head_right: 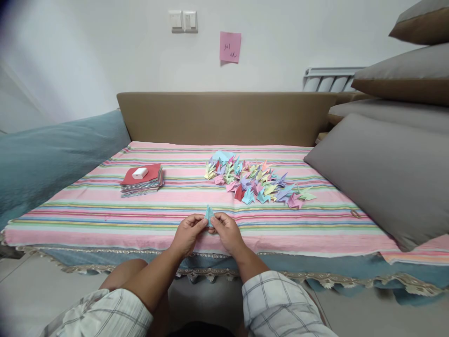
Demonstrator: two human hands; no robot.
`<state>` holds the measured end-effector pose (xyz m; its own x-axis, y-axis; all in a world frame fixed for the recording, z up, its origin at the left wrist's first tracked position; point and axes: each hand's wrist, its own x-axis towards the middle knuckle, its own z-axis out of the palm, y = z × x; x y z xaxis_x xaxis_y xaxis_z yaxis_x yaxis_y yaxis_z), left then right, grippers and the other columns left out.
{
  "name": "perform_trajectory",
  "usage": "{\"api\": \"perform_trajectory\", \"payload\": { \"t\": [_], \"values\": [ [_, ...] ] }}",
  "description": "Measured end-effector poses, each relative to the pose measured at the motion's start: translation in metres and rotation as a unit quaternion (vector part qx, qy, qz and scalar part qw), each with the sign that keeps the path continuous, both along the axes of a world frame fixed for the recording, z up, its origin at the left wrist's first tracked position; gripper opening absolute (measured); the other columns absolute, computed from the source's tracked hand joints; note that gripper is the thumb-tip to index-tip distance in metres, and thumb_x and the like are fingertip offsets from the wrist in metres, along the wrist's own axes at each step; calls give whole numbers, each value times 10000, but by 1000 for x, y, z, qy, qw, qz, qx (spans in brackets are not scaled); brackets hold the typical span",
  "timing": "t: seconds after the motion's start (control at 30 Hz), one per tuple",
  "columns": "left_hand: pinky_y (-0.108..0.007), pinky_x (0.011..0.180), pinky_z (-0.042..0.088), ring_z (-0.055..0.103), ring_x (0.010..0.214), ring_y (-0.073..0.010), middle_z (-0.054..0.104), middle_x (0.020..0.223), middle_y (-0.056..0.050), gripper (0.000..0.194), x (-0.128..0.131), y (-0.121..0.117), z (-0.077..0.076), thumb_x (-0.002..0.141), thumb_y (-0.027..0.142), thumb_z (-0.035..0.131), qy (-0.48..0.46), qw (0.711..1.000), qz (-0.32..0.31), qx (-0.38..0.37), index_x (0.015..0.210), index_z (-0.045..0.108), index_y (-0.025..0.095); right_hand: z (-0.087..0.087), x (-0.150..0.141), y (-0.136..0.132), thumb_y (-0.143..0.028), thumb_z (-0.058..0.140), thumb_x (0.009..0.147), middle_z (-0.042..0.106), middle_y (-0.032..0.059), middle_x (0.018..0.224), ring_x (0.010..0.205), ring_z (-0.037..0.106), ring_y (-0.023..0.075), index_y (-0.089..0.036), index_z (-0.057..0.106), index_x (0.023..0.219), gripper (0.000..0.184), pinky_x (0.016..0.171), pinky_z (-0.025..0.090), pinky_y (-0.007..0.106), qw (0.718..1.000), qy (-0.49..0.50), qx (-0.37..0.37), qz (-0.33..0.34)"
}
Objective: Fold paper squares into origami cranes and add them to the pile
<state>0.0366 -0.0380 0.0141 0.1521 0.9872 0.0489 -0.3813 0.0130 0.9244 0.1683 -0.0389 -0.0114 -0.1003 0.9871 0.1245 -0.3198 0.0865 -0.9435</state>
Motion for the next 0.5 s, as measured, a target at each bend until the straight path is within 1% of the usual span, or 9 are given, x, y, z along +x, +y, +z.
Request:
{"api": "perform_trajectory", "payload": {
  "t": [0.17,0.3,0.4,0.5],
  "values": [
    [-265,648,490,595,592,-122,668,632,-5,267,0,1,0,570,330,792,-10,1000,-9,-9,697,650,144,8,0,-3,-463,669,706,618,-12,707,594,563,101,-183,624,828,309,627,485,256,1000,-16,8,-13],
    [-246,649,477,586,613,-115,668,639,-6,263,0,2,-1,566,340,793,-6,1000,-1,-11,660,650,140,6,1,-3,-431,687,696,637,-2,748,601,568,101,-187,635,865,302,631,485,256,1000,-12,4,-5],
    [-254,658,476,587,620,-120,672,645,-7,285,-1,2,-1,531,347,810,-3,1000,-7,-22,654,654,143,2,2,-1,-427,700,682,640,-1,732,599,571,107,-187,637,828,288,621,490,262,1000,19,-14,13],
    [-258,664,470,586,622,-121,675,653,-9,306,-3,2,0,500,339,827,-2,999,-28,-31,666,662,141,3,4,-2,-409,725,659,628,-9,697,590,563,104,-190,630,793,274,603,491,257,996,65,-42,40]
  ]
}}
